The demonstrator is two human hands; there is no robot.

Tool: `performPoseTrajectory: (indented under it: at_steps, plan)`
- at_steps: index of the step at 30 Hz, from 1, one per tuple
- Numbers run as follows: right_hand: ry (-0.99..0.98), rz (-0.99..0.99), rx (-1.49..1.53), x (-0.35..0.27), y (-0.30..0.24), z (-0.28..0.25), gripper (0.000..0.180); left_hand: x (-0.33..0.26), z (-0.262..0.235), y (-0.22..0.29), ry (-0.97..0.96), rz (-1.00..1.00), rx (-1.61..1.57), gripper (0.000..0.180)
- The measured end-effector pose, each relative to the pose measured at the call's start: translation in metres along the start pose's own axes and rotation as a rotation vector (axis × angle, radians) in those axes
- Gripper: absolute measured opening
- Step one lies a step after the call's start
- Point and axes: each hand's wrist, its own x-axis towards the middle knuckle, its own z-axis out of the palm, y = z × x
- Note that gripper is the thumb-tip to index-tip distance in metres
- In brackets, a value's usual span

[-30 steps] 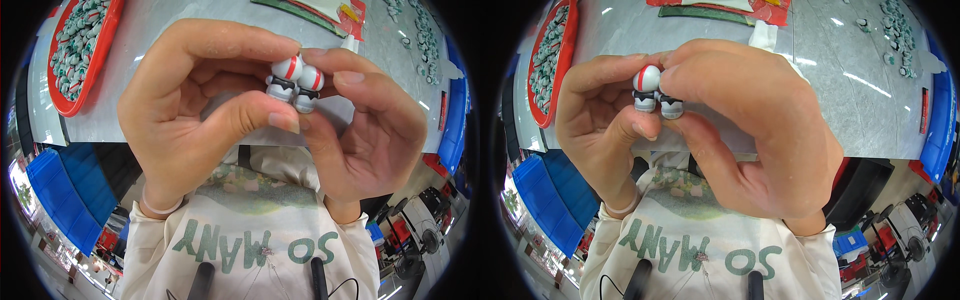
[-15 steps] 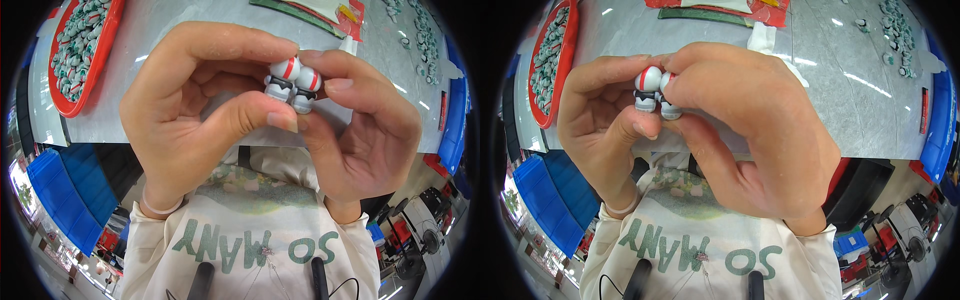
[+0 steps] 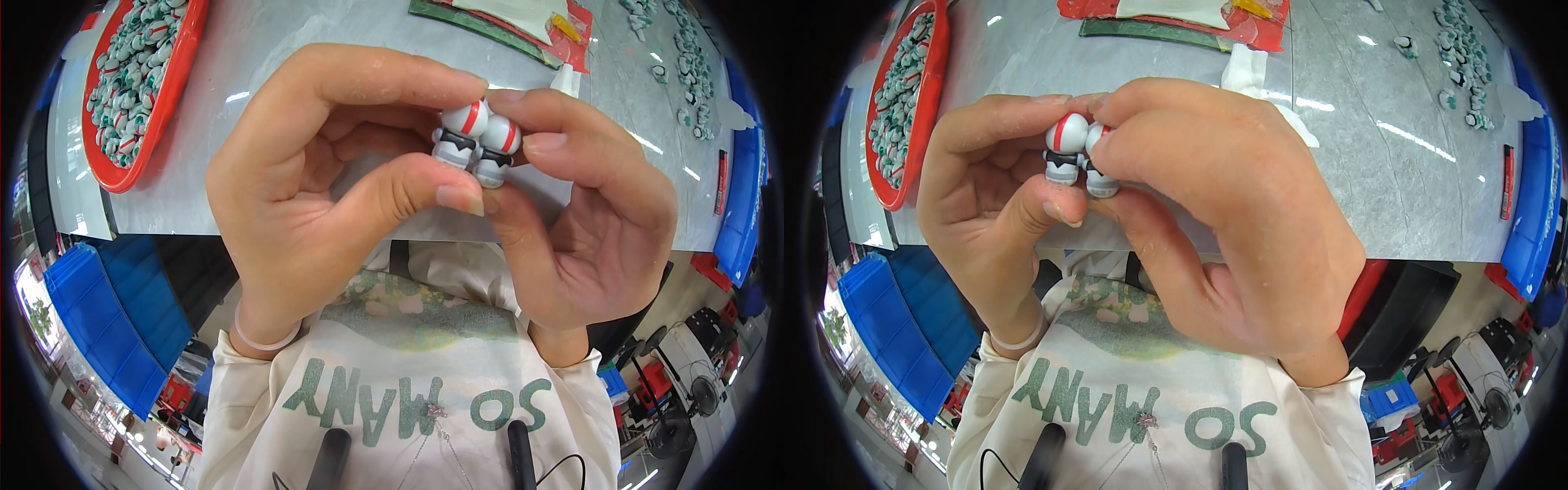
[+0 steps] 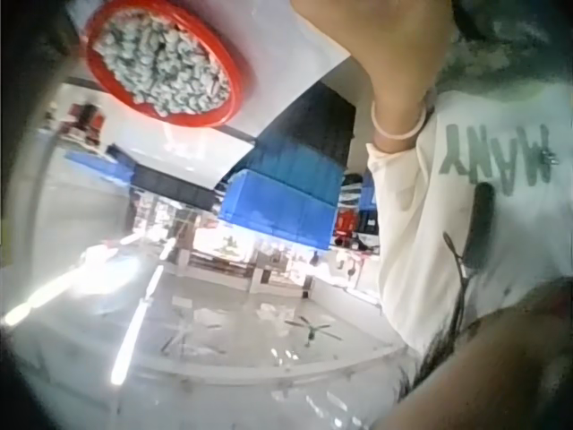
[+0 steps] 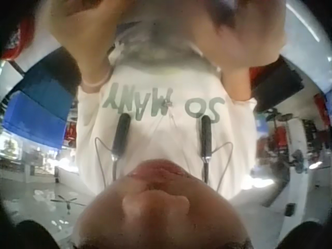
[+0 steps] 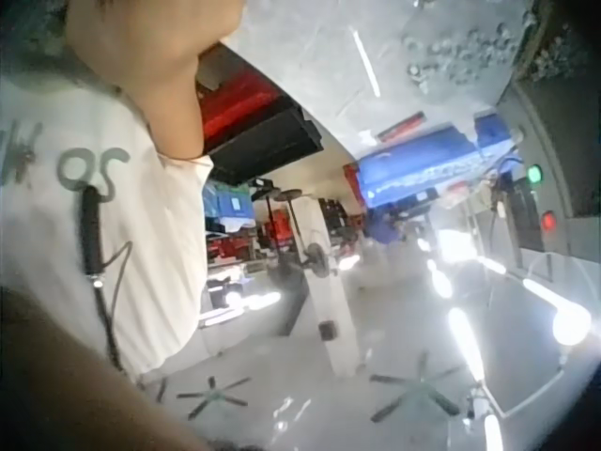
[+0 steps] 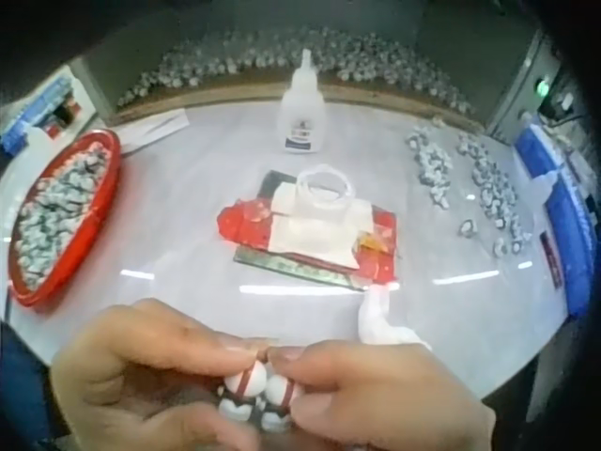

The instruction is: Assembling small plastic toy heads by gluing components together at a factory workstation.

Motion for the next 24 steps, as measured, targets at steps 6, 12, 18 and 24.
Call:
performPoseTrajectory:
  at_steps: [6, 12, 18, 24]
  plan:
    - [-0.037, 0.027, -0.01, 0.002, -0.001, -0.002, 0.043, 0.002, 0.0, -0.002, -0.021, 0.019, 0.007, 0.046]
    - [-0.012, -0.008, 0.002, 0.003, 0.001, 0.0, 0.044, 0.005, 0.002, 0.002, 0.015, -0.035, -0.026, 0.044]
    - [0.238, 0.063, -0.15, 0.003, -0.006, 0.012, 0.037, 0.007, -0.001, 0.01, -0.074, -0.248, -0.027, 0.037]
    - [0.161, 0.074, -0.288, 0.006, -0.018, 0.013, 0.03, 0.006, -0.007, 0.016, -0.124, -0.283, 0.032, 0.037]
